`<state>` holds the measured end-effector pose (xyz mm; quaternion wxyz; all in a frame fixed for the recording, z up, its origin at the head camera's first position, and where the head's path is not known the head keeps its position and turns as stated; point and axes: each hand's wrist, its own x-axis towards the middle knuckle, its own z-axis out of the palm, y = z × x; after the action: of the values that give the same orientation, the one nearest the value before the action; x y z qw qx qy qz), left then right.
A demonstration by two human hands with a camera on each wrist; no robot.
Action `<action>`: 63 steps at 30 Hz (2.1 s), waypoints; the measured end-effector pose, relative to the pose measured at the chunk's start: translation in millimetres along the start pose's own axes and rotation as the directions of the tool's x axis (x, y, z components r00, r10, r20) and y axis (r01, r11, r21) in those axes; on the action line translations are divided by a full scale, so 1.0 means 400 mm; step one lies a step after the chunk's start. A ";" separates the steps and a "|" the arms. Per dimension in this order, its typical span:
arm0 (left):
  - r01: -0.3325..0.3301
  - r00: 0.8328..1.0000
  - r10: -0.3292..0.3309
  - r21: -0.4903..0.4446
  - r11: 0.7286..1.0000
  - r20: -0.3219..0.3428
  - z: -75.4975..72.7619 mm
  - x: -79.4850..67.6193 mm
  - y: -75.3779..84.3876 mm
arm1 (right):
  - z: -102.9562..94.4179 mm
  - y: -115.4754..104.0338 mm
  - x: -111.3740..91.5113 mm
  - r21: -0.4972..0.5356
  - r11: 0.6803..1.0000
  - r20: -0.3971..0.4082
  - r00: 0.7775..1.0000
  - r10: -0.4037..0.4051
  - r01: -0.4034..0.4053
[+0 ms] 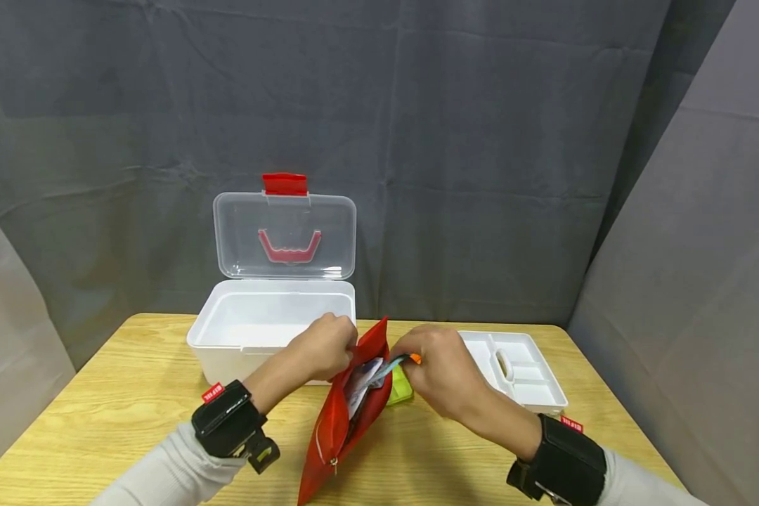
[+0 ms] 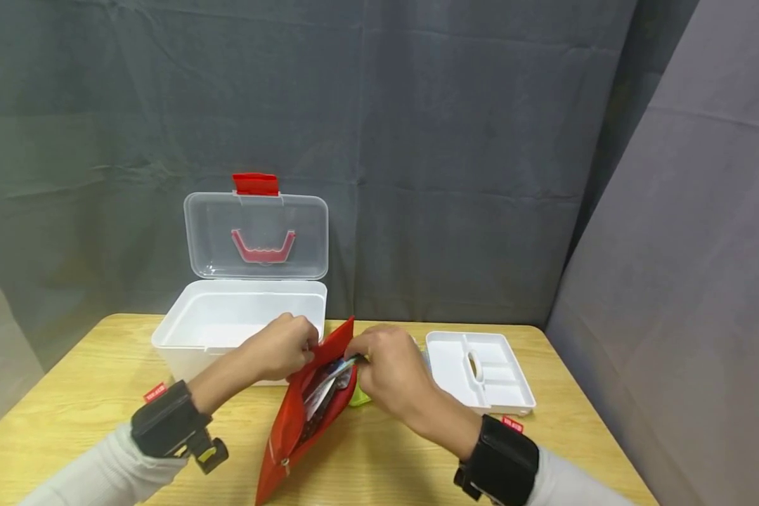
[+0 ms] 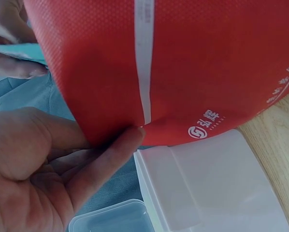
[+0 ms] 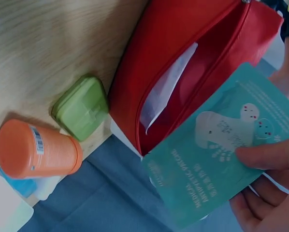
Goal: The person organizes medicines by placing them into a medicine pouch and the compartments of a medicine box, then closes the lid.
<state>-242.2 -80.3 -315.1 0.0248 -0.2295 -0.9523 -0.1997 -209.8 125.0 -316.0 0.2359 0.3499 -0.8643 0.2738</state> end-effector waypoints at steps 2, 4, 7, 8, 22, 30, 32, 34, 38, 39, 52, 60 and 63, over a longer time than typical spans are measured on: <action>-0.003 1.000 0.003 -0.003 1.000 0.000 0.001 0.001 0.000 | 0.008 -0.005 -0.004 0.010 0.999 -0.011 0.999 -0.030 0.030; -0.008 1.000 0.008 0.002 1.000 -0.006 0.001 0.002 0.000 | 0.015 -0.009 -0.008 0.006 0.998 -0.025 0.998 -0.058 0.058; -0.017 1.000 0.017 0.013 1.000 -0.013 0.000 0.002 0.001 | 0.026 -0.012 -0.011 0.011 0.995 -0.044 0.994 -0.096 0.097; -0.018 1.000 0.018 0.017 1.000 -0.014 -0.001 0.002 0.002 | 0.030 -0.012 -0.012 0.013 0.994 -0.048 0.993 -0.110 0.111; -0.050 0.998 0.051 0.030 0.998 -0.035 0.000 -0.001 0.002 | 0.086 0.010 -0.037 0.141 0.977 -0.024 0.987 -0.160 0.161; -0.041 0.999 0.041 0.028 0.999 -0.029 0.001 0.002 0.001 | 0.093 0.028 -0.047 0.093 0.989 0.060 0.991 -0.120 0.114; -0.037 0.999 0.038 0.025 0.999 -0.029 0.001 0.003 0.000 | 0.097 0.032 -0.050 0.077 0.992 0.077 0.992 -0.102 0.096; -0.036 0.999 0.037 0.021 0.999 -0.028 0.001 0.003 0.000 | 0.104 0.035 -0.053 0.060 0.994 0.090 0.991 -0.098 0.092; -0.030 0.999 0.031 0.013 0.999 -0.023 0.002 0.001 -0.001 | 0.124 0.036 -0.064 0.028 0.992 0.117 0.985 -0.125 0.123; -0.031 0.999 0.031 0.013 0.999 -0.022 0.002 0.001 -0.002 | 0.130 0.035 -0.068 0.018 0.991 0.124 0.983 -0.136 0.135; -0.029 0.999 0.030 0.017 0.999 -0.027 0.003 0.001 0.000 | 0.160 0.015 -0.085 0.005 0.995 0.197 0.976 -0.098 0.099; -0.029 0.999 0.029 0.007 1.000 -0.022 0.002 0.002 0.000 | 0.159 0.019 -0.091 0.019 0.998 0.175 0.983 -0.060 0.058; -0.027 0.999 0.027 0.016 1.000 -0.019 0.002 0.003 -0.001 | 0.155 0.021 -0.092 0.024 0.999 0.162 0.986 -0.038 0.035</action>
<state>-243.3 -79.8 -315.6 0.0384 -0.2404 -0.9503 -0.1942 -205.7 107.9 -386.4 0.1659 0.3894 -0.8712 0.2489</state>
